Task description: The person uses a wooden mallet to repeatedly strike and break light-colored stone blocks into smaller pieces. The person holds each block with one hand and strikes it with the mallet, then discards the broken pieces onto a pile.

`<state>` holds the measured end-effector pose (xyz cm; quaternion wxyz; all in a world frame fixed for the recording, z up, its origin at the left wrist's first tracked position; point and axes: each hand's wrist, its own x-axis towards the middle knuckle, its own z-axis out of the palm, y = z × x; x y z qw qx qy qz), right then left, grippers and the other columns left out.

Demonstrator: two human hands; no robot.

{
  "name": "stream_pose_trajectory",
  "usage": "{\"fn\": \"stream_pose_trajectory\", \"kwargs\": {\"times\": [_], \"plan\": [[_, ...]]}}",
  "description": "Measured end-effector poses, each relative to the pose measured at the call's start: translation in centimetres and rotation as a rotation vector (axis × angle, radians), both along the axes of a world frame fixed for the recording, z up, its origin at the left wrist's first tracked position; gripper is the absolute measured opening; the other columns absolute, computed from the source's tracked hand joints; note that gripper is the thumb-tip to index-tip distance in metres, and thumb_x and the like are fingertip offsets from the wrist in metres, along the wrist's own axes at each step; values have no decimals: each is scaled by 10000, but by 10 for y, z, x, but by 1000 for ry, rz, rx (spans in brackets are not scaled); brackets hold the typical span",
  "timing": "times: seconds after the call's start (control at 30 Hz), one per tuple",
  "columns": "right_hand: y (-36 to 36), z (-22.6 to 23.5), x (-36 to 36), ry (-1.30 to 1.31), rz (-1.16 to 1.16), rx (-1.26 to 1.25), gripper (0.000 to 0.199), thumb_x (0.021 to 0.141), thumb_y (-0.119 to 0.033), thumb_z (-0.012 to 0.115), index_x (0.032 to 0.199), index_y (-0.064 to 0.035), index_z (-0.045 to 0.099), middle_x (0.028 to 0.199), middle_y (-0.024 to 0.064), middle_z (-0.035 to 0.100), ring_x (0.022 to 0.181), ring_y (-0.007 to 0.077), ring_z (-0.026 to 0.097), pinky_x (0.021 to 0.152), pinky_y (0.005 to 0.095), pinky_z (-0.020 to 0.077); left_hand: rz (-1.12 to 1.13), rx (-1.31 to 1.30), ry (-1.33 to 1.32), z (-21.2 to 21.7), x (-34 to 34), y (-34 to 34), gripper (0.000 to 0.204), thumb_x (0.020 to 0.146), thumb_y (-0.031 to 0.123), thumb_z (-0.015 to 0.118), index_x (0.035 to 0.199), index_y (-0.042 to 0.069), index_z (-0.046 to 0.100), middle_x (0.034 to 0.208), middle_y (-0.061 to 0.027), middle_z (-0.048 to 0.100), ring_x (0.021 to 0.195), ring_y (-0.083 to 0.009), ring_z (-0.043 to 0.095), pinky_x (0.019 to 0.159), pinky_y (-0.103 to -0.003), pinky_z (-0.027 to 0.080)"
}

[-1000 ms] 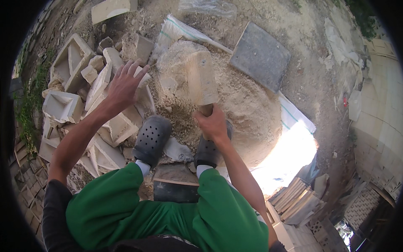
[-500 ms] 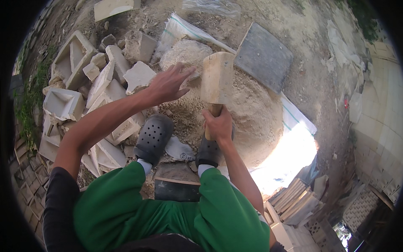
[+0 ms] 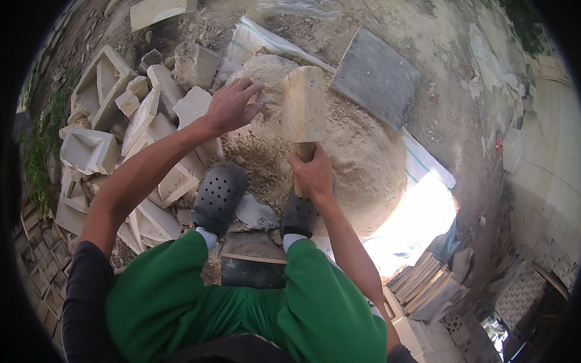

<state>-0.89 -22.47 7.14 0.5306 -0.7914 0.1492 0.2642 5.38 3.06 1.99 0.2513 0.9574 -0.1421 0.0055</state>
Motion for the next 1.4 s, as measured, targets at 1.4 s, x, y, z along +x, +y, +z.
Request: {"fn": "stream_pose_trajectory", "kwargs": {"times": [1.4], "plan": [[15, 1, 2, -201, 131, -150, 434, 813, -221, 722, 1106, 85, 627, 876, 286, 713, 861, 435, 723, 738, 451, 563, -5, -225, -61, -13, -26, -2, 191, 878, 176, 747, 1021, 55, 784, 996, -88, 738, 833, -280, 716, 774, -387, 578]]}}
